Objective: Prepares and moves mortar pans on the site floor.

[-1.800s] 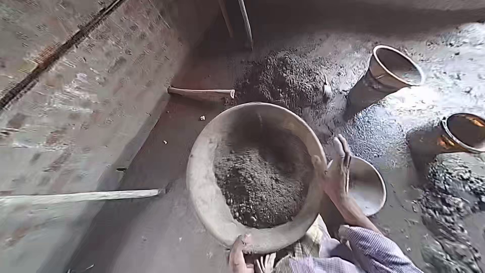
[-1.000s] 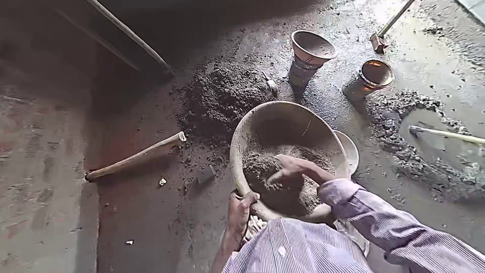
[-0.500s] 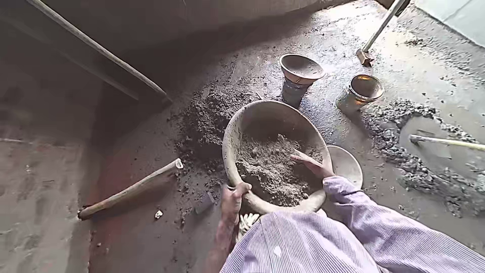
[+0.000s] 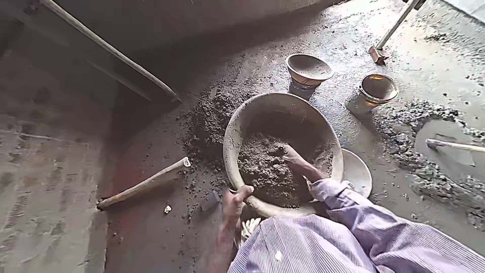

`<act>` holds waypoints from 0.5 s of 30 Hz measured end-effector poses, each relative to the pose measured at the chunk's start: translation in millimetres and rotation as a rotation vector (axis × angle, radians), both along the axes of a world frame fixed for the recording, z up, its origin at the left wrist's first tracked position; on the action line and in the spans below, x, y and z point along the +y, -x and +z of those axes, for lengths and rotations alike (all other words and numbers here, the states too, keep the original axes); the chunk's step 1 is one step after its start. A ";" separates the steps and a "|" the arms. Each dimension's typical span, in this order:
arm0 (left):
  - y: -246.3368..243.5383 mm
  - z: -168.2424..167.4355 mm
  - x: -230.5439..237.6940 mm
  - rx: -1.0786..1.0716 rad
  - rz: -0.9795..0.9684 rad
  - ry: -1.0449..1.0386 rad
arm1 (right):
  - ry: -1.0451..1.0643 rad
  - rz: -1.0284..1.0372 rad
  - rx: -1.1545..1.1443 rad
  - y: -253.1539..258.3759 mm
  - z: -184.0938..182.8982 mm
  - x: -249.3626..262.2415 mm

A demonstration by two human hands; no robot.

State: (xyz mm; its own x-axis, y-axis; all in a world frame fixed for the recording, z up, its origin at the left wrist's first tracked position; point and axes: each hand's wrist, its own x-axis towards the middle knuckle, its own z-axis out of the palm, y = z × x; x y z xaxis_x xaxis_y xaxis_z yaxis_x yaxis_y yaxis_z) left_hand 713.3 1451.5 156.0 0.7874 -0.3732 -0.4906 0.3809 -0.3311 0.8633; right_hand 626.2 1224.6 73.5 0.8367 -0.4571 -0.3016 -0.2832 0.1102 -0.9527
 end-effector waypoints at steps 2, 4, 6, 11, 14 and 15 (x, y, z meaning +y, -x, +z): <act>1.2 -3.2 3.6 -0.016 -0.003 0.006 | 0.270 0.018 0.169 0.3 1.3 -25.9; 1.6 -4.4 2.9 -0.013 -0.012 -0.002 | 0.444 -0.031 0.438 0.1 14.7 -49.9; 1.4 -5.6 0.6 0.001 -0.043 -0.026 | 0.490 -0.143 0.514 -2.2 9.8 -67.9; 0.4 -12.6 -16.1 0.009 -0.113 -0.001 | 0.235 -0.009 0.294 -51.7 3.6 -53.2; 3.5 -16.7 -18.6 0.048 -0.099 0.009 | 0.231 0.293 0.126 -66.3 18.2 -11.1; 2.7 -19.2 -20.6 0.052 -0.083 0.014 | 0.312 0.404 0.089 -63.5 26.7 -1.3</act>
